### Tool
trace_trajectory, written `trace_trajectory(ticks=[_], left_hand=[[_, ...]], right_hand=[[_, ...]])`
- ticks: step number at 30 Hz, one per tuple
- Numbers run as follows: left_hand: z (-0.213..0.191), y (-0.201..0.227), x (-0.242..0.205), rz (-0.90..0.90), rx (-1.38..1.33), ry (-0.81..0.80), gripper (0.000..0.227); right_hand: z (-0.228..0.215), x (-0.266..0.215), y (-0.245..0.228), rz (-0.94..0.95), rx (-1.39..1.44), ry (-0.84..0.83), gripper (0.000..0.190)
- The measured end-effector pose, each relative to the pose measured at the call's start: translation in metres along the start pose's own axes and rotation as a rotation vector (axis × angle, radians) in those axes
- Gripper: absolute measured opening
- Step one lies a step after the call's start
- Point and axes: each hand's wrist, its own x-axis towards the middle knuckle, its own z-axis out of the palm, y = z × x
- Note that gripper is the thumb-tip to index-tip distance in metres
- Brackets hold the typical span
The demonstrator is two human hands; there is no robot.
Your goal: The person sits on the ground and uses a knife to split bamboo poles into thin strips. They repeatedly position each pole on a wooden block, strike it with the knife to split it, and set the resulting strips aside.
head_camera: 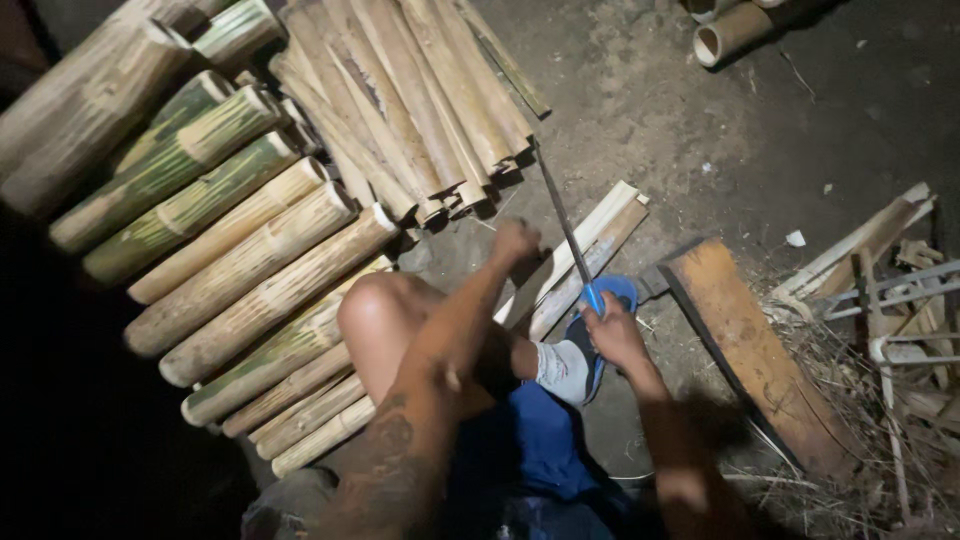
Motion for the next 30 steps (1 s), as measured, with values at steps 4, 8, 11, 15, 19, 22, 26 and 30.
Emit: trace_trajectory(ticks=[4,8,11,15,19,22,26,30], left_hand=[[0.042,0.009,-0.019,-0.172,-0.121,-0.152,0.044],[0.072,0.020,-0.034,-0.283,0.040,-0.174,0.046],[0.079,0.021,-0.040,-0.277,0.106,-0.203,0.039],[0.075,0.017,-0.038,-0.305,0.034,-0.122,0.039],[0.076,0.012,-0.032,-0.169,-0.076,-0.144,0.037],[0.075,0.019,-0.010,0.246,-0.112,0.131,0.046],[0.059,0.054,0.027,0.505,-0.506,0.254,0.058],[0.049,0.139,0.020,0.748,-0.535,0.198,0.070]], right_hand=[[-0.004,0.001,0.019,0.088,0.034,0.018,0.033],[-0.014,-0.007,0.029,0.076,0.056,0.093,0.027],[-0.018,-0.016,0.030,0.110,0.101,0.089,0.025],[-0.024,-0.024,0.022,0.155,0.211,0.094,0.026],[-0.032,-0.035,0.010,0.095,0.178,0.161,0.021],[-0.045,-0.046,0.000,-0.005,0.050,0.273,0.021],[-0.070,-0.070,-0.018,-0.022,0.157,0.352,0.023],[-0.104,-0.120,-0.036,-0.152,0.204,0.567,0.020]])
